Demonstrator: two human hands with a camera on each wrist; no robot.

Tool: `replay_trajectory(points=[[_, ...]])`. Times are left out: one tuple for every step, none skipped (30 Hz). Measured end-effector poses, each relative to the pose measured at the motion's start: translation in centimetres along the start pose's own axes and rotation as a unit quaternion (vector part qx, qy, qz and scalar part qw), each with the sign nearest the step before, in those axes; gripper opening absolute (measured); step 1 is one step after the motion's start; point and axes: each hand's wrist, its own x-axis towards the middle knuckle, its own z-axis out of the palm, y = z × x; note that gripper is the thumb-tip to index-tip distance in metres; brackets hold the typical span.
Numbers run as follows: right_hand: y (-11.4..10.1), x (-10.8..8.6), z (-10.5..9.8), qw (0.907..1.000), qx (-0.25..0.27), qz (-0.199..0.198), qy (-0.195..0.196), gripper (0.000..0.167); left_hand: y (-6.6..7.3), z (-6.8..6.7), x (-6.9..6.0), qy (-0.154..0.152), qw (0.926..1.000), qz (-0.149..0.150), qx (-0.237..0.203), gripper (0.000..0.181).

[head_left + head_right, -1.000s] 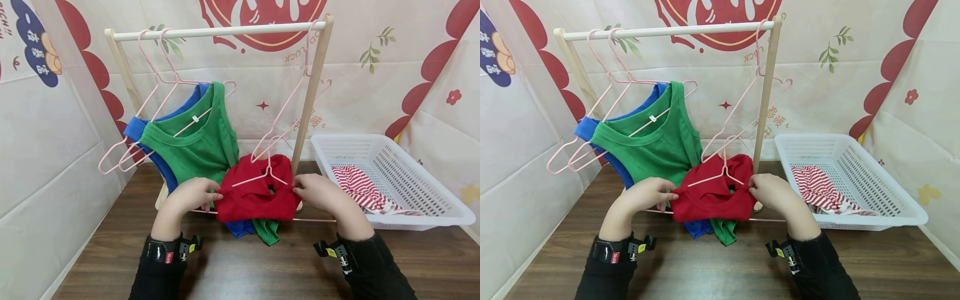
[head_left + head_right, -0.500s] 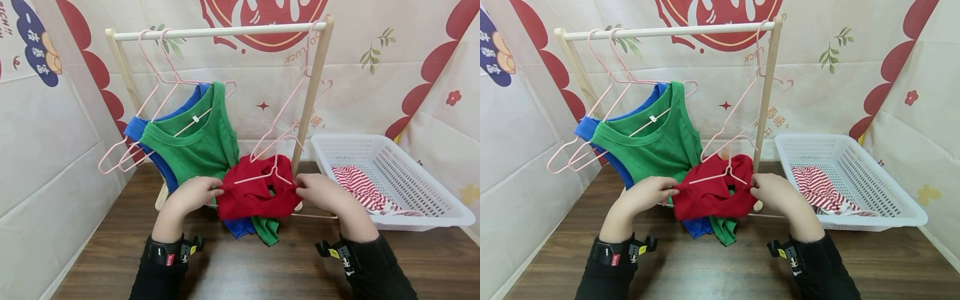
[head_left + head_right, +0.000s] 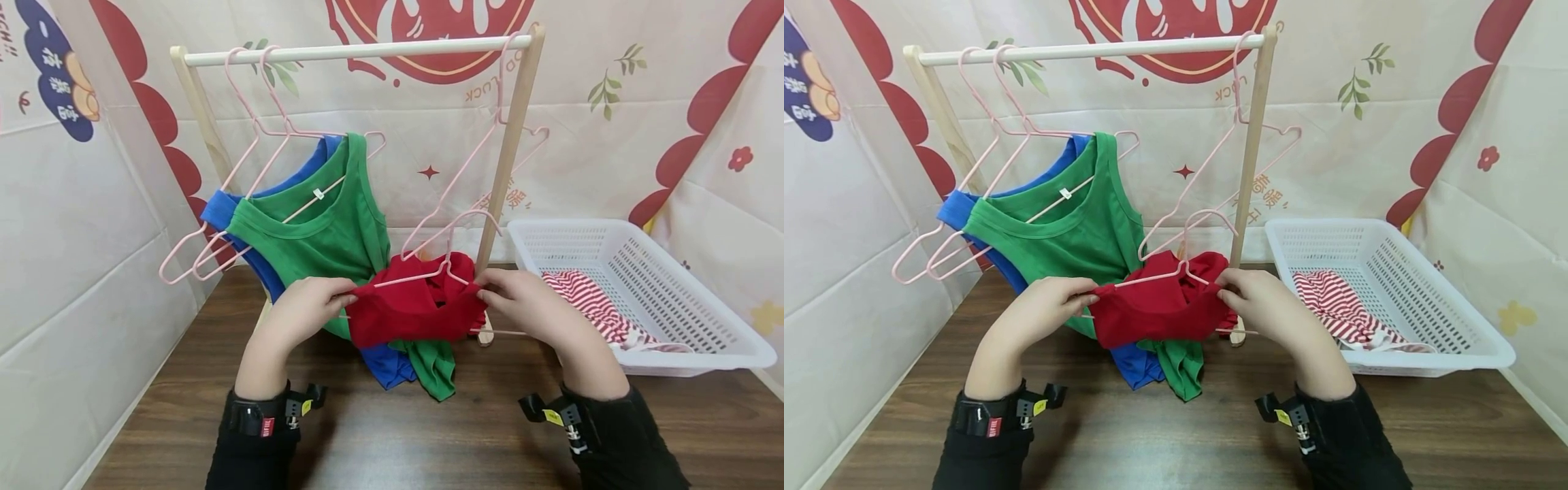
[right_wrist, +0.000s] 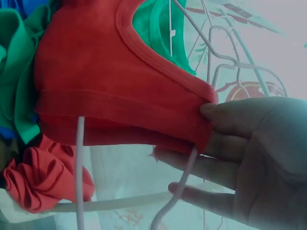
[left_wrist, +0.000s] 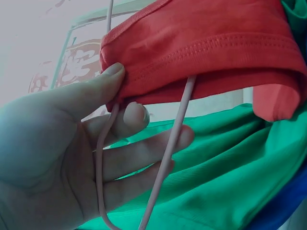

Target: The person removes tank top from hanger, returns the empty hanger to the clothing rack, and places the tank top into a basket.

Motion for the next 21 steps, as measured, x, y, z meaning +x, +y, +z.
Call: replay_trajectory(points=[[-0.1,0.0,0.1,1.0,0.003,-0.003,0.005,0.012,0.0,-0.1,-0.1,0.002,1.0,0.001,0.002,0.019],[-0.2,0.0,0.2,0.9999,0.002,-0.007,0.012,0.011,0.1,-0.2,-0.2,0.003,1.0,0.0,0.004,0.019],[-0.3,0.1,0.2,0.9998,0.001,-0.011,0.019,0.011,0.2,-0.3,-0.3,0.006,0.9999,0.001,0.008,0.019],[-0.4,0.1,0.3,0.9995,0.001,-0.015,0.026,0.011,0.3,-0.4,-0.4,0.009,0.9999,0.002,0.013,0.02],[-0.5,0.1,0.4,0.9993,0.001,-0.017,0.034,0.011,0.4,-0.5,-0.5,0.011,0.9998,0.003,0.016,0.02],[-0.7,0.1,0.5,0.9989,0.003,-0.022,0.041,0.011,0.5,-0.5,-0.6,0.012,0.9997,0.004,0.019,0.019],[-0.8,0.1,0.6,0.9984,0.006,-0.026,0.05,0.011,0.7,-0.6,-0.6,0.014,0.9996,0.005,0.022,0.019],[-1.0,0.0,0.6,0.9978,0.008,-0.032,0.058,0.011,0.8,-0.6,-0.7,0.017,0.9995,0.007,0.027,0.019],[-1.1,0.0,0.7,0.9972,0.012,-0.036,0.065,0.011,0.9,-0.7,-0.7,0.019,0.9993,0.009,0.031,0.018],[-1.3,0.0,0.8,0.9965,0.015,-0.04,0.072,0.011,1.1,-0.7,-0.7,0.021,0.999,0.011,0.037,0.018],[-1.4,0.0,0.8,0.9957,0.019,-0.044,0.08,0.011,1.2,-0.7,-0.8,0.024,0.9987,0.013,0.043,0.018],[-1.6,0.0,0.9,0.9948,0.022,-0.047,0.087,0.011,1.3,-0.7,-0.8,0.027,0.9983,0.014,0.049,0.017],[-1.7,-0.1,1.0,0.9938,0.025,-0.05,0.096,0.011,1.4,-0.8,-0.9,0.03,0.9978,0.016,0.056,0.017],[-1.8,-0.1,1.2,0.9928,0.03,-0.051,0.103,0.011,1.5,-0.8,-0.9,0.034,0.9972,0.018,0.064,0.017],[-2.0,0.0,1.3,0.9917,0.036,-0.052,0.112,0.011,1.6,-0.8,-1.0,0.038,0.9965,0.02,0.072,0.017],[-2.1,0.0,1.4,0.9903,0.044,-0.053,0.121,0.011,1.7,-0.9,-1.1,0.044,0.9956,0.023,0.08,0.017],[-2.2,0.0,1.6,0.989,0.053,-0.052,0.128,0.012,1.8,-1.0,-1.2,0.048,0.9949,0.025,0.085,0.016],[-2.3,0.0,1.7,0.9877,0.065,-0.05,0.133,0.012,1.9,-1.1,-1.3,0.054,0.9941,0.028,0.09,0.016],[-2.4,0.0,1.9,0.9863,0.08,-0.047,0.136,0.013,2.0,-1.1,-1.4,0.059,0.9933,0.032,0.095,0.016],[-2.5,0.0,2.0,0.985,0.095,-0.043,0.138,0.014,2.1,-1.2,-1.5,0.063,0.9927,0.034,0.097,0.016],[-2.6,0.0,2.0,0.9835,0.11,-0.04,0.138,0.015,2.2,-1.3,-1.6,0.066,0.9923,0.036,0.098,0.016]])
